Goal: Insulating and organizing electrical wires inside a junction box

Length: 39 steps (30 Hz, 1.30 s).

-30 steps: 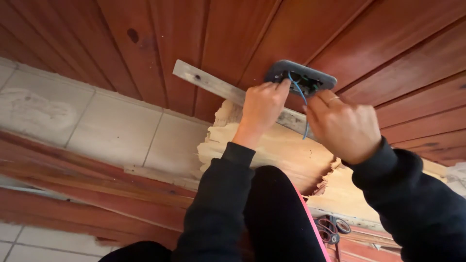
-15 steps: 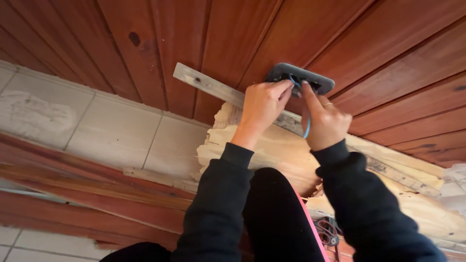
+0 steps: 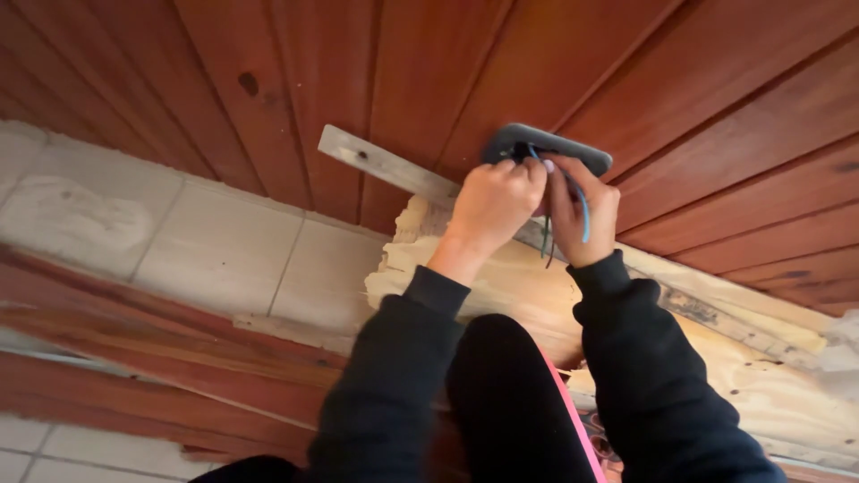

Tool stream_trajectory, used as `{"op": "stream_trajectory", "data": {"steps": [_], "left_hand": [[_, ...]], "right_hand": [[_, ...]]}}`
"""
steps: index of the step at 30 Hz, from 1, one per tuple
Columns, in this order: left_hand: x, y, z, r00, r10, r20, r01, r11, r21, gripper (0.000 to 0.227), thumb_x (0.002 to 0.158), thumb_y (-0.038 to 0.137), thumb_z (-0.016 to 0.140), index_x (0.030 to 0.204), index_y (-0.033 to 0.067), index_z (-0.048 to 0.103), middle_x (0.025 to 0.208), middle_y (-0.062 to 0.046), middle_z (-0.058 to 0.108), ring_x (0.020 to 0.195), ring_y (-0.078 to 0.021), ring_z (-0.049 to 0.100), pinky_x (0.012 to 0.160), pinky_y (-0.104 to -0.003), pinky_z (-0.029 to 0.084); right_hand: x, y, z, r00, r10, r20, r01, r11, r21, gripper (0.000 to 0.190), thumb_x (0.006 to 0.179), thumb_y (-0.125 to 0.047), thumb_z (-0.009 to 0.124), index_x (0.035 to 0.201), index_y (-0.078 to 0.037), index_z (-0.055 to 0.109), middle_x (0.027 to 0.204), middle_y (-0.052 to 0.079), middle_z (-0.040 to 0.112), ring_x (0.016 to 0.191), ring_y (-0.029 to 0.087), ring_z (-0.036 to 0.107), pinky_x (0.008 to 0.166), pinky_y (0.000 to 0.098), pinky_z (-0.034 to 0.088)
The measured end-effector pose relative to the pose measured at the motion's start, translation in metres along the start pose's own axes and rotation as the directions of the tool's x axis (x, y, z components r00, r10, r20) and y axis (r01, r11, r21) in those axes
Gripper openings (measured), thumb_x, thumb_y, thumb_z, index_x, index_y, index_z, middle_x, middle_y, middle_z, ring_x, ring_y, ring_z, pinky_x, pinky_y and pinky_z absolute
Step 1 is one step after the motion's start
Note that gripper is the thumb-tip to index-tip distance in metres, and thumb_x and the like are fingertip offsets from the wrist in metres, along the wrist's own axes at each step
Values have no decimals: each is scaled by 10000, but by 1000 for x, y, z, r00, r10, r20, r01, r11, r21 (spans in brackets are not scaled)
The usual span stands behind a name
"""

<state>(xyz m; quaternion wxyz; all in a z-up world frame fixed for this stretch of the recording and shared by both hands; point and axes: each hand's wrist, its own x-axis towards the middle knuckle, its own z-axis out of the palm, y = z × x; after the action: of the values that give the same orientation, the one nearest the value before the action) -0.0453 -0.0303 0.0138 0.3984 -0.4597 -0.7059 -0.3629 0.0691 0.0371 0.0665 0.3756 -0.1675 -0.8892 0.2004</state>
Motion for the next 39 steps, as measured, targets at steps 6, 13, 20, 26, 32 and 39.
{"op": "stream_trajectory", "data": {"steps": [6, 13, 20, 26, 32, 39], "left_hand": [[19, -10, -7, 926, 375, -46, -359, 912, 197, 71, 782, 23, 639, 836, 51, 673, 594, 3, 544, 556, -192, 585, 502, -328, 461], [14, -22, -4, 894, 444, -66, -433, 892, 129, 56, 774, 17, 627, 812, 46, 656, 578, -37, 532, 550, -210, 576, 504, -340, 457], [20, 10, -44, 680, -503, 533, 726, 565, -393, 60, 857, 216, 709, 902, 178, 697, 506, -7, 646, 591, -286, 728, 609, -384, 577], [4, 9, -6, 256, -545, 798, 875, -221, -431, 227, 918, 215, 655, 973, 16, 747, 488, -62, 582, 342, -111, 495, 272, -235, 357], [18, 8, -20, 135, -491, 861, 891, -320, -322, 331, 981, 323, 624, 989, 30, 776, 534, -98, 585, 358, -133, 471, 258, -223, 313], [12, 14, -20, 203, -522, 828, 896, -243, -373, 300, 990, 316, 621, 1030, 49, 753, 562, -141, 639, 369, -141, 497, 269, -227, 376]], "right_hand": [[2, -13, -2, 1000, -2, 6, 2, 1000, -20, 128, 1050, -87, 648, 1114, -105, 757, 756, 168, 730, 814, 427, 729, 679, 489, 564], [3, -4, -12, 998, -14, 55, 16, 1000, -23, 148, 1008, -170, 713, 1147, -199, 757, 701, 54, 720, 740, 345, 734, 678, 441, 585], [6, 32, -11, 985, -142, 94, 168, 900, -403, 94, 962, -321, 785, 1055, -333, 776, 629, -60, 690, 614, 274, 717, 642, 423, 602], [13, 18, -16, 991, -89, 100, 109, 972, -208, 119, 963, -188, 784, 1074, -223, 804, 702, 82, 730, 708, 370, 731, 653, 464, 591], [16, 4, -20, 995, -19, 93, 23, 999, -42, 147, 956, -115, 763, 1069, -195, 814, 764, 120, 747, 783, 410, 733, 681, 463, 590], [15, 1, -24, 994, -20, 109, 19, 1000, 7, 158, 957, -75, 755, 1082, -147, 818, 859, 154, 770, 852, 403, 742, 704, 449, 592]]}}
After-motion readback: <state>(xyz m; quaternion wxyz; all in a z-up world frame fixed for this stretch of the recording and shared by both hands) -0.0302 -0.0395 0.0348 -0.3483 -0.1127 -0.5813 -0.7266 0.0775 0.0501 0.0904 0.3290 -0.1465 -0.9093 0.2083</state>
